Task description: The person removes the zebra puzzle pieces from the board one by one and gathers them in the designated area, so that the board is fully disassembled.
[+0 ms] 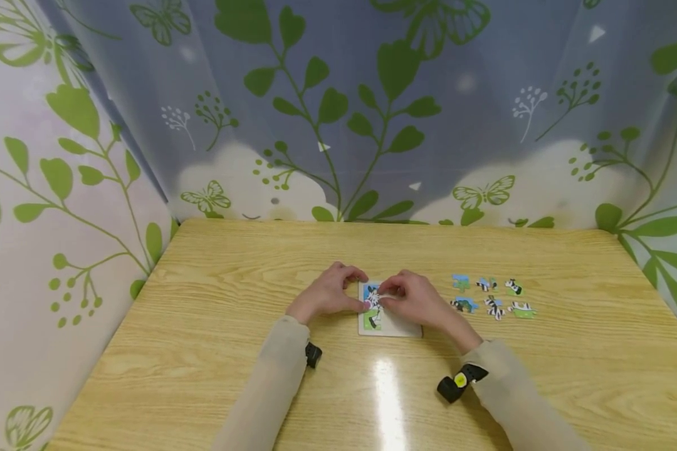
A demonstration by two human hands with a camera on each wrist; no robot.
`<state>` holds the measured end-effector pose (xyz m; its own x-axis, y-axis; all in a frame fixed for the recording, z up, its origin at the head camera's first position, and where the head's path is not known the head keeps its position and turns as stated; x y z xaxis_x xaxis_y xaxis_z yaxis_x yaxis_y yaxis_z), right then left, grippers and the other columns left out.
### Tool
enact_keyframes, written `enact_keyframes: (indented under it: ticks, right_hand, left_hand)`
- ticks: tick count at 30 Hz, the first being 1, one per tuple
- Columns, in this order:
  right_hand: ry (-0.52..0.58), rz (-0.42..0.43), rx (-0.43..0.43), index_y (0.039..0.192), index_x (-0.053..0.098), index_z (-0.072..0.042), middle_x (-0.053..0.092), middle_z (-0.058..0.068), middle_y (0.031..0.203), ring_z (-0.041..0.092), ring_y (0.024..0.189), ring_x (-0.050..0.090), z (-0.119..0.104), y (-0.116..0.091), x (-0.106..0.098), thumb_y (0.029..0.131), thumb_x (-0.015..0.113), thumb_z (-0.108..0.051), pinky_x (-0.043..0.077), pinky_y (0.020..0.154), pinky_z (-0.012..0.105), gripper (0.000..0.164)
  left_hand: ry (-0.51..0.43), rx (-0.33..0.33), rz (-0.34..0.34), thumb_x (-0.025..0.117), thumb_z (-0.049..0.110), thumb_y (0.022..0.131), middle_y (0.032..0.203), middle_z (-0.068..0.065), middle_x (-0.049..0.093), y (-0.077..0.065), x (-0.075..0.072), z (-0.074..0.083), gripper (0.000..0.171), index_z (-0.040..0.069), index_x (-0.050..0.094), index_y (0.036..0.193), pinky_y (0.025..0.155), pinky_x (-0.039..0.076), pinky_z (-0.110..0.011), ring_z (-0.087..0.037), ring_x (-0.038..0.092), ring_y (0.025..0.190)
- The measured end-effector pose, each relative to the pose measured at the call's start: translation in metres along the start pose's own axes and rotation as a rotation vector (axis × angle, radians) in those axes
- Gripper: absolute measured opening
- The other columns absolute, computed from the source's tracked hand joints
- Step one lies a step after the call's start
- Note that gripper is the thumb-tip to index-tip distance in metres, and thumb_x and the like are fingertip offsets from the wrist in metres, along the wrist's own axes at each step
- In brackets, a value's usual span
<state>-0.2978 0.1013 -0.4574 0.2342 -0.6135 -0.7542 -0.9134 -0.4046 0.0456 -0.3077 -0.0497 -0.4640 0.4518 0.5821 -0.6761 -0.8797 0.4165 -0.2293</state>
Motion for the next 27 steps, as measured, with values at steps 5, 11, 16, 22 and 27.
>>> enact_keyframes:
  ticks: [5,11,16,22,27]
  right_hand:
    - [0.015,0.012,0.036,0.1,0.077,-0.012,0.066,0.007,0.096,0.018,0.088,0.058,0.001,0.0001,0.0009,0.091,0.075,-0.019,0.046,0.079,0.033,0.012]
    - [0.022,0.017,0.085,0.097,0.076,-0.012,0.065,0.006,0.096,0.017,0.087,0.056,0.002,0.0006,0.0026,0.09,0.077,-0.021,0.043,0.079,0.032,0.012]
    - [0.054,0.031,0.131,0.097,0.074,-0.013,0.065,0.005,0.095,0.017,0.086,0.056,0.0032,-0.0005,0.0023,0.09,0.075,-0.02,0.042,0.077,0.032,0.01]
    - [0.086,0.043,0.156,0.097,0.074,-0.013,0.066,0.004,0.095,0.017,0.084,0.056,0.0046,-0.0017,0.0022,0.089,0.075,-0.019,0.041,0.075,0.031,0.01]
    - [0.114,0.06,0.122,0.097,0.076,-0.012,0.069,0.005,0.094,0.016,0.082,0.058,0.0046,-0.002,0.0003,0.09,0.076,-0.018,0.045,0.075,0.03,0.01]
  left_hand:
    - [-0.018,-0.017,0.001,0.085,0.033,0.084,0.13,-0.006,0.05,-0.0005,-0.0011,0.0008,0.053,0.023,0.064,0.131,0.105,0.044,-0.046,-0.025,0.049,0.117]
    - [-0.021,-0.031,0.0,0.085,0.031,0.084,0.13,-0.005,0.051,-0.0011,-0.0008,0.0003,0.052,0.023,0.064,0.131,0.103,0.044,-0.046,-0.025,0.048,0.115]
    - [-0.043,-0.043,0.002,0.086,0.032,0.083,0.132,-0.005,0.051,-0.001,-0.001,-0.0009,0.052,0.024,0.064,0.129,0.105,0.044,-0.047,-0.025,0.049,0.12]
    - [-0.057,-0.064,0.002,0.086,0.031,0.083,0.133,-0.004,0.05,-0.0011,-0.0013,-0.003,0.05,0.026,0.065,0.128,0.108,0.043,-0.047,-0.025,0.049,0.123]
    - [-0.045,-0.063,-0.003,0.086,0.032,0.083,0.131,-0.004,0.05,-0.0006,-0.0008,-0.0031,0.05,0.026,0.064,0.128,0.105,0.044,-0.046,-0.024,0.049,0.119]
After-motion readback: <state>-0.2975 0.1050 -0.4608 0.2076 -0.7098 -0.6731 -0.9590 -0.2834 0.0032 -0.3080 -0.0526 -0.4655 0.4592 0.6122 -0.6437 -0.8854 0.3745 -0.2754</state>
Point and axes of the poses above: each hand's wrist, its own y-axis towards the middle knuckle, its own x-axis out of the palm, z = x × y, the point moved 9 cm from there along y, towards the middle knuckle
